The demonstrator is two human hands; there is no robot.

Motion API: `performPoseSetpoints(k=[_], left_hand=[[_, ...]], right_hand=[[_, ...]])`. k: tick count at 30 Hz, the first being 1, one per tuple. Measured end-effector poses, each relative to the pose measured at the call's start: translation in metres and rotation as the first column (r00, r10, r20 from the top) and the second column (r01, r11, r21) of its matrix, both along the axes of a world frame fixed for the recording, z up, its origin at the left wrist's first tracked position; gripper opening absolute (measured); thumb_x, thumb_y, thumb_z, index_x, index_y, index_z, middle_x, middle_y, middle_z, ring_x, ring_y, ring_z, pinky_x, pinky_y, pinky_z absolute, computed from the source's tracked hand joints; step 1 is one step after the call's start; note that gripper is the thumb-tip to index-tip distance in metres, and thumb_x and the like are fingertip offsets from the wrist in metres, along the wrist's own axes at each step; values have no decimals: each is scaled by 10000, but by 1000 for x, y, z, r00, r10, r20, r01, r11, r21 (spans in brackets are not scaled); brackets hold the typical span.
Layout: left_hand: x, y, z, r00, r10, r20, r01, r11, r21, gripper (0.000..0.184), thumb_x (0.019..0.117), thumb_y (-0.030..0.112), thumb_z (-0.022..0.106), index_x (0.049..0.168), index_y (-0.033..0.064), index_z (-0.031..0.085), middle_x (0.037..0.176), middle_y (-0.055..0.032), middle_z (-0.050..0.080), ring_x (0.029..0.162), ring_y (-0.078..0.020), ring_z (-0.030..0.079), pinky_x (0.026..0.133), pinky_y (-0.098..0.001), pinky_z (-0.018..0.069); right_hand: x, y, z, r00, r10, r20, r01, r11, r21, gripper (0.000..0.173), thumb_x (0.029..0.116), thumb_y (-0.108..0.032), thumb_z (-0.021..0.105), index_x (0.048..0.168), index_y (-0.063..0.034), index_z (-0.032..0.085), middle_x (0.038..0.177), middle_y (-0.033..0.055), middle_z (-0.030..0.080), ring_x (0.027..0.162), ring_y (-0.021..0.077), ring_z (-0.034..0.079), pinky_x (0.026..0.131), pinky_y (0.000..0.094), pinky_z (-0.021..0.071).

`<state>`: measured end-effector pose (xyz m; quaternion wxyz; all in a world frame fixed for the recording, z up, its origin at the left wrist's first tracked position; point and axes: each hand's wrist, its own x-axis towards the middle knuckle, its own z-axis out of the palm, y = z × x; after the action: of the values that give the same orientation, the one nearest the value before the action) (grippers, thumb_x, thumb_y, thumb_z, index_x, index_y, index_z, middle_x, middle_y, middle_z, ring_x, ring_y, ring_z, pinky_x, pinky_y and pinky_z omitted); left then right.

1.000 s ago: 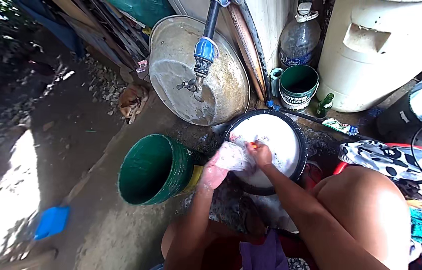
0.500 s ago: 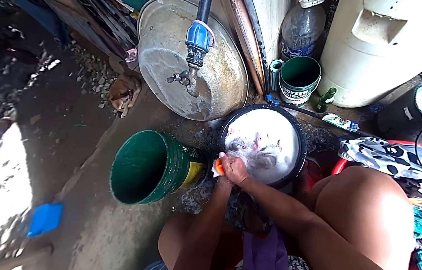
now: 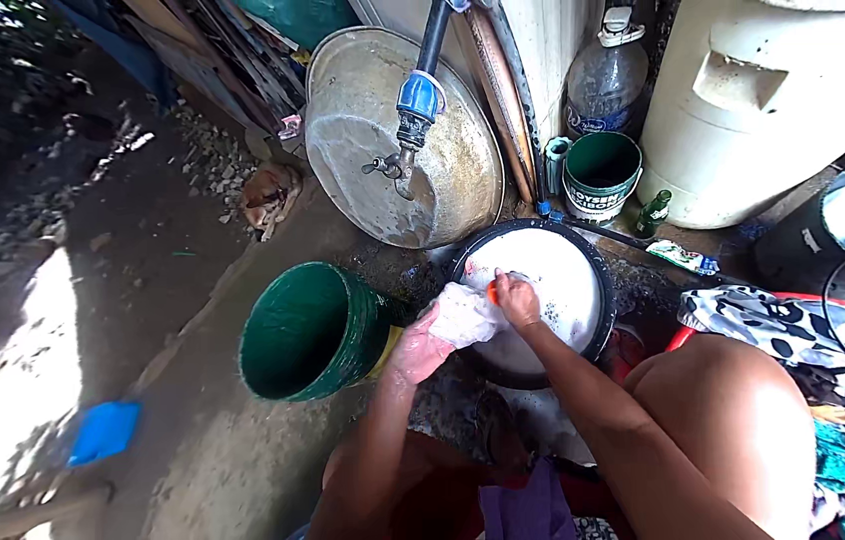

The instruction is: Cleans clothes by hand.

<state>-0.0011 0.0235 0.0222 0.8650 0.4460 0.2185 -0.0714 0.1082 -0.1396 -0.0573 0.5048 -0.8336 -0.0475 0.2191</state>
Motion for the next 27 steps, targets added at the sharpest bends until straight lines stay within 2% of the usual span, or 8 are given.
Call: performPoseSetpoints(k=[3, 5, 8, 10, 16, 19, 23, 27], left_hand=[[-2, 24, -8, 960, 161, 228, -138, 984, -112, 865, 916, 780, 416, 1404, 73, 517, 1278, -186, 657, 1163, -333, 652, 975, -555, 547], [4, 17, -47, 953, 257, 163, -253, 966, -45, 1005, 865, 893, 206, 1425, 96, 454, 1266, -180, 649, 1125, -330, 656, 906, -568, 563], [9, 0, -73, 991, 116, 73, -117, 993, 14, 791, 1048, 620, 92, 1500, 40, 383, 1305, -162, 630, 1147, -265, 646, 970, -454, 550], [5, 3, -75, 989, 131, 70, -131, 991, 1, 480, 1077, 354, 302, 1432, 58, 433, 1230, -137, 670, 1076, -239, 681, 921, -420, 580], [14, -13, -126, 963, 77, -260, 4, 954, 300, 381, 1112, 193, 394, 1426, -12, 461, 1302, -148, 621, 1161, -203, 619, 1010, -386, 516], [6, -37, -115, 898, 234, -372, -152, 960, 236, 455, 1129, 343, 200, 1258, 53, 526, 1050, -104, 652, 915, -183, 633, 798, -363, 545], [13, -41, -85, 942, 219, -256, -213, 976, 51, 521, 1112, 413, 134, 1219, 103, 538, 1007, -78, 684, 878, -182, 678, 739, -369, 583], [17, -31, -81, 985, 156, -75, -162, 984, -72, 483, 1131, 350, 181, 1391, 78, 484, 1202, -109, 666, 1077, -206, 667, 915, -391, 570]], right_hand=[[4, -11, -52, 949, -286, -136, 294, 955, 40, 573, 1093, -470, 414, 1045, 19, 708, 1024, 225, 719, 1033, 353, 694, 939, 569, 516], [-8, -17, -90, 935, -256, -247, 257, 966, -28, 501, 1095, -405, 451, 1233, 27, 665, 1209, 251, 687, 1192, 368, 650, 1050, 549, 482], [-12, -39, -133, 924, -194, -331, 166, 980, -111, 430, 1087, -288, 498, 1327, 47, 620, 1372, 276, 609, 1333, 390, 563, 1144, 538, 415], [-12, -51, -145, 916, -243, -320, 196, 965, -172, 394, 1080, -265, 507, 1312, 24, 641, 1330, 249, 648, 1293, 370, 599, 1122, 529, 435], [-41, -3, -84, 967, -158, -202, 166, 986, 23, 523, 1104, -349, 396, 1106, 63, 718, 1108, 266, 719, 1114, 385, 683, 1009, 571, 506], [-65, 33, -11, 994, 39, -101, -14, 971, 240, 597, 1102, -386, 362, 917, 57, 717, 891, 211, 721, 923, 338, 713, 879, 560, 539], [-35, 22, 7, 986, 165, -4, -165, 984, 64, 645, 1126, -357, 248, 1107, 104, 699, 1123, 297, 709, 1170, 417, 665, 1023, 585, 486], [-20, 16, 5, 991, 126, -45, -126, 992, -1, 659, 1123, -385, 239, 1104, 78, 707, 1155, 275, 709, 1191, 394, 660, 1030, 567, 485]])
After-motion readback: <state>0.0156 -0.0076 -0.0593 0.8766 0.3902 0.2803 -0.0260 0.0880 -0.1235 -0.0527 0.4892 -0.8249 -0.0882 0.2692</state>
